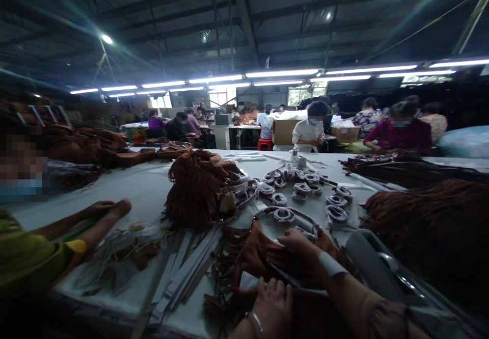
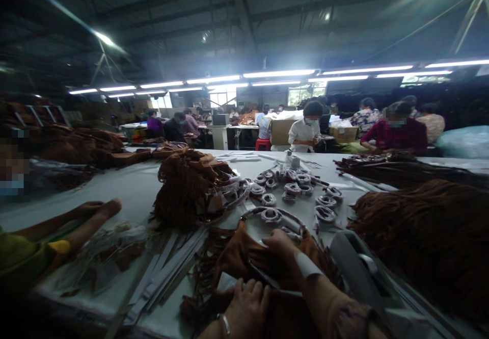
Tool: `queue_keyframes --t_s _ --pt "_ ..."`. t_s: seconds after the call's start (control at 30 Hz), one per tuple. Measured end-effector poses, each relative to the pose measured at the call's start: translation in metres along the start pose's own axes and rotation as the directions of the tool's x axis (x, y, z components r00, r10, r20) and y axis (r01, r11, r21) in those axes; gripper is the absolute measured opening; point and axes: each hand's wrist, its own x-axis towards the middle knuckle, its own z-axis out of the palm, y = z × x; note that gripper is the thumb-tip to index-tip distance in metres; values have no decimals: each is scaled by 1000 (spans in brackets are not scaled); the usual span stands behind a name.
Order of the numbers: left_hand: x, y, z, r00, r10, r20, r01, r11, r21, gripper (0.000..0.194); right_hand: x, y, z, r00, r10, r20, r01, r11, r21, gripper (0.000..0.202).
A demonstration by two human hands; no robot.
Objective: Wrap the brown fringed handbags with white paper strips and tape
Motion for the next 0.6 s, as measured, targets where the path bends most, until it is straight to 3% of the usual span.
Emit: queue_keyframes --t_s 0.13,0.3,0.47,0.6 --pt "-1 -2 -3 1000 10 1 -9 999 -50 55 0 4 5 995 90 35 -96 937 335 18" --pt "-3 -1 -10 999 27 24 -25 996 -82 59 -12 11 -15 988 141 66 -148 723 674 14" --pt "-4 4 -13 999 -13 34 15 997 -70 56 -21 20 -34 971 225 85 -201 567 799 13" --pt "-4 7 -11 999 -37 1 37 998 -44 52 -43 30 -44 970 229 78 -195 553 810 15"
